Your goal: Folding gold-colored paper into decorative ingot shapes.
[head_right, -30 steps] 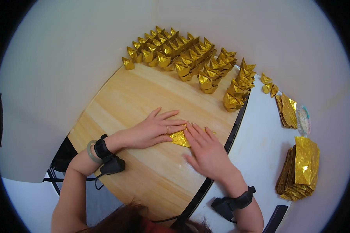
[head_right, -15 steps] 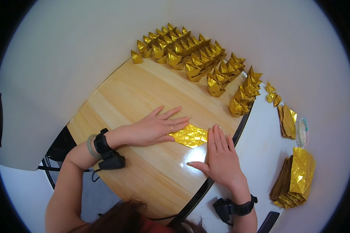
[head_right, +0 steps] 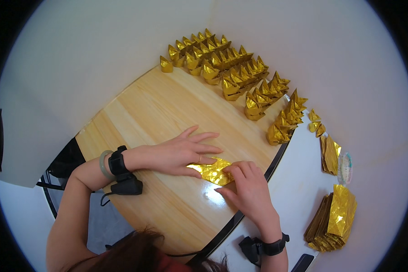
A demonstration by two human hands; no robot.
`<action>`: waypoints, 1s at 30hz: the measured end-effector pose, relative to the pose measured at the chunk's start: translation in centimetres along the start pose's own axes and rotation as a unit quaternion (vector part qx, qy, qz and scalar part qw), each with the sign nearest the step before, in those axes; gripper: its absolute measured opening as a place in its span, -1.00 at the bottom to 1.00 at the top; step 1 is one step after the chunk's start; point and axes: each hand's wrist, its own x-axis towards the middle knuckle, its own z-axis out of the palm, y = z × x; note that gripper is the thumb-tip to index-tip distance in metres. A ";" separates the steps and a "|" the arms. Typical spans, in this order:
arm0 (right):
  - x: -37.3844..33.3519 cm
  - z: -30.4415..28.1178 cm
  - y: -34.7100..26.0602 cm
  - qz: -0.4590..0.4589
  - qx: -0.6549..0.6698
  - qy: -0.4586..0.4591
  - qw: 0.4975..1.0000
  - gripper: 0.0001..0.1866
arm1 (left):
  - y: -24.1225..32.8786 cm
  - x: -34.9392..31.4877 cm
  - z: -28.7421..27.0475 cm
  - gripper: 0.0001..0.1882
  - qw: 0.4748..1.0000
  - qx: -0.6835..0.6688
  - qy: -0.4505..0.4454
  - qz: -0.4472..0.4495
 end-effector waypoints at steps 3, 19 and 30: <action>-0.2 0.3 0.4 -0.001 0.003 -0.024 1.000 -0.58 | 0.2 0.5 -0.5 -0.50 0.998 -0.056 0.012 0.017; -0.6 1.5 1.1 0.131 0.158 0.025 0.978 -0.82 | 1.0 0.6 0.8 -0.85 0.990 -0.088 0.087 -0.067; 0.0 2.3 0.8 0.155 0.182 0.035 0.970 -0.78 | 0.6 1.1 0.8 -0.80 0.986 -0.036 0.164 -0.002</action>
